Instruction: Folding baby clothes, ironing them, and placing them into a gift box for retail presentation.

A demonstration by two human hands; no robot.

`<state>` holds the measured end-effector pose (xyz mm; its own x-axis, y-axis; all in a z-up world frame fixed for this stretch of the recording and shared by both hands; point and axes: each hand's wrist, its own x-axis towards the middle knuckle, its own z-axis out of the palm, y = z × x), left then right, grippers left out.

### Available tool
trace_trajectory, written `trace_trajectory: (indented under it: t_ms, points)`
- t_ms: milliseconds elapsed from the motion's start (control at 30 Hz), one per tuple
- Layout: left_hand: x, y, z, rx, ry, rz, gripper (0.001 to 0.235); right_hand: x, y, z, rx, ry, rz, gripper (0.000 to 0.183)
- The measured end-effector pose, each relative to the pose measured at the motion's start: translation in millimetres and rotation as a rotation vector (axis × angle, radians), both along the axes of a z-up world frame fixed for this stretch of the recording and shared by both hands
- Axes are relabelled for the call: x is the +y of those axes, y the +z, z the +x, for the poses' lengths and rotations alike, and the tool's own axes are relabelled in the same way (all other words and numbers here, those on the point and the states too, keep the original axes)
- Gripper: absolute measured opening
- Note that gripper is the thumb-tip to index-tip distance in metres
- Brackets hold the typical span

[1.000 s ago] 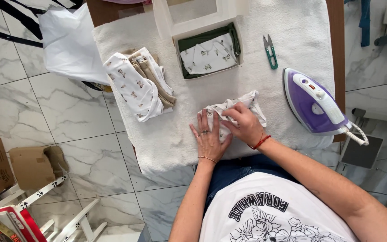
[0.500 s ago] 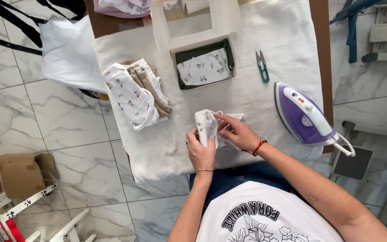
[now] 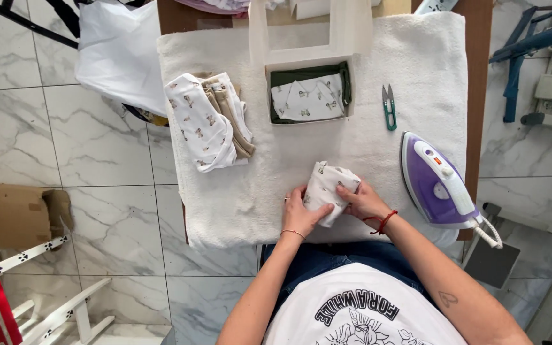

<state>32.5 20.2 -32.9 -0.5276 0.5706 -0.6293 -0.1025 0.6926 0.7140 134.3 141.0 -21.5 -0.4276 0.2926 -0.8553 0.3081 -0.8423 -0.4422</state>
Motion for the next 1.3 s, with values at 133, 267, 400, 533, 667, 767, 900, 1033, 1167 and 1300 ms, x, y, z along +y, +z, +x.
trace_trajectory:
  t_ms: [133,267,400,533,667,767,900,1033,1167,1300]
  points:
    - [9,9,-5,-0.010,-0.036,-0.019,0.066,-5,-21,14,0.122,-0.057,-0.082,0.037]
    - [13,31,-15,0.943,-0.153,0.256,0.025,7,-10,10,0.141,-0.064,0.082,0.039]
    - [-6,-7,-21,1.328,-0.419,0.384,0.008,15,-26,17,0.014,-0.013,0.370,0.031]
    - [-22,12,-20,1.057,-0.373,0.413,0.025,12,-13,18,-0.061,0.191,0.503,0.028]
    - [-15,14,-14,0.709,0.120,0.235,0.038,5,-3,14,-0.052,0.326,0.754,0.026]
    - [-9,2,-18,0.518,0.267,0.240,0.036,2,-4,15,0.017,0.328,0.868,0.027]
    - [-11,-9,-22,0.483,0.284,0.263,0.030,7,6,21,0.234,0.496,1.067,0.041]
    - [-11,-17,-22,0.345,0.408,0.290,0.030,6,7,5,0.299,0.650,1.398,0.059]
    - [-4,-6,-25,0.244,0.435,0.131,0.030,6,-12,-6,-0.010,0.554,1.252,0.016]
    - [4,3,-29,0.291,0.395,0.012,0.031,3,-24,-15,-0.250,0.584,1.082,0.023]
